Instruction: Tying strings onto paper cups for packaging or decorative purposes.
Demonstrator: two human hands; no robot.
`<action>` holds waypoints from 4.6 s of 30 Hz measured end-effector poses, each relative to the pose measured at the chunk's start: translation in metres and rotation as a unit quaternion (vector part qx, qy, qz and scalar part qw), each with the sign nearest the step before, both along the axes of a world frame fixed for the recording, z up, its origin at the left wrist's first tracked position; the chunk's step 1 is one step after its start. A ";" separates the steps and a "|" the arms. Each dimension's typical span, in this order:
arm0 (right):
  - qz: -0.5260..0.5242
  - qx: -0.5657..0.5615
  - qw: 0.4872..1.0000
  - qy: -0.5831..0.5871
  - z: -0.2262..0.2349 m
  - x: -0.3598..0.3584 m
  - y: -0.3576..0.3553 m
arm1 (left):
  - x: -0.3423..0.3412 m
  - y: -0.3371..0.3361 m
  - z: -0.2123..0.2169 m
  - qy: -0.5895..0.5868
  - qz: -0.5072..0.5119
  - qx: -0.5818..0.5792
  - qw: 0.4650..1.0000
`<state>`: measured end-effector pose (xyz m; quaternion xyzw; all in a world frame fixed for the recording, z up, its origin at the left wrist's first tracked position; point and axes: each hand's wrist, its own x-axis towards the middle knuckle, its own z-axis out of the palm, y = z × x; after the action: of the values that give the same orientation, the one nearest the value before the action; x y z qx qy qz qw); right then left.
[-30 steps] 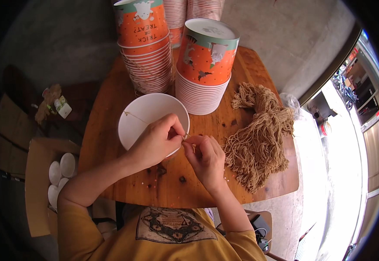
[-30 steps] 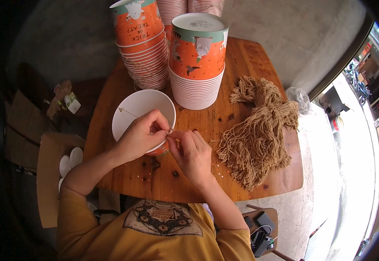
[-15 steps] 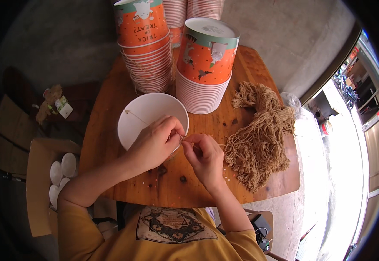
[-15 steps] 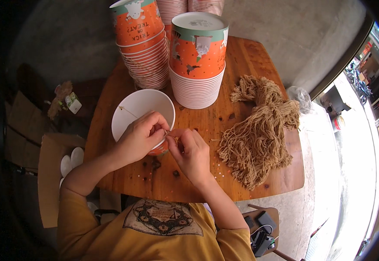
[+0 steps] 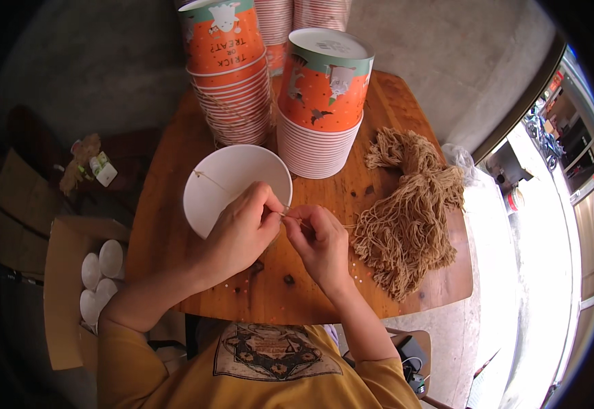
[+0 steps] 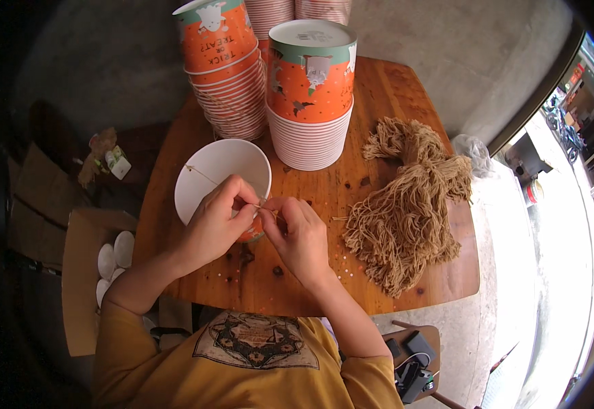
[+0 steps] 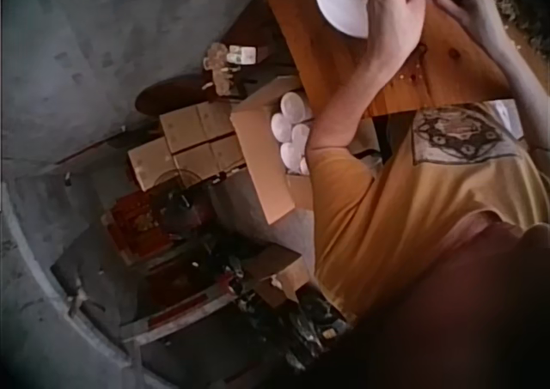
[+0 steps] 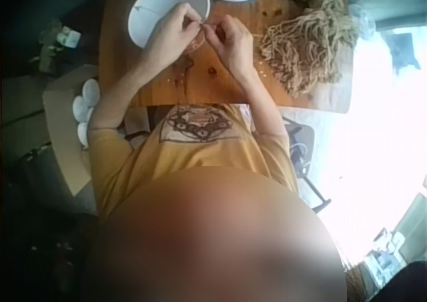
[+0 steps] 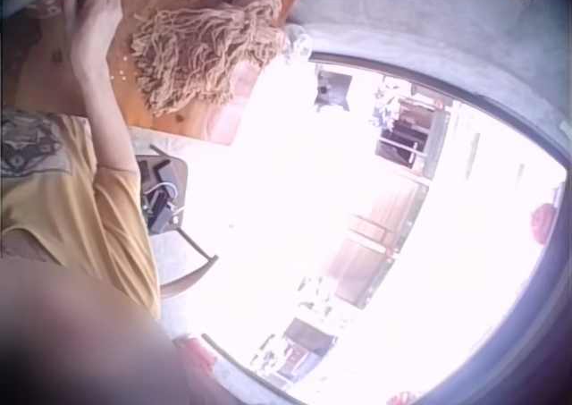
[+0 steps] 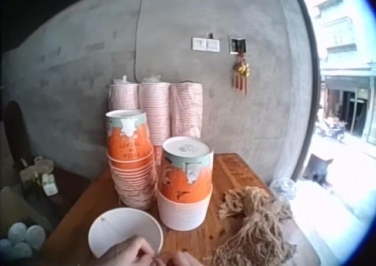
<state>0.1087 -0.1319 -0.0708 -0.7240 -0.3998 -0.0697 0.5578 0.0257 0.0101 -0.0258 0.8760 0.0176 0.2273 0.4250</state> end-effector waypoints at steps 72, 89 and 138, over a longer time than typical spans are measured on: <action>-0.017 0.046 0.999 -0.002 -0.009 0.003 -0.010 | 0.025 0.022 0.012 0.131 -0.197 -0.199 0.951; 0.033 0.009 0.982 0.184 0.011 -0.006 -0.017 | 0.025 0.019 0.004 0.107 -0.177 -0.168 0.964; -0.013 0.018 0.998 -0.054 -0.003 0.004 -0.021 | 0.014 0.015 0.019 0.149 -0.113 -0.074 0.980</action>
<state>0.1123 -0.1532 -0.0737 -0.7138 -0.4190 -0.1231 0.5475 0.0399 0.0254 -0.0063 0.8625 -0.0017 0.0430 0.5042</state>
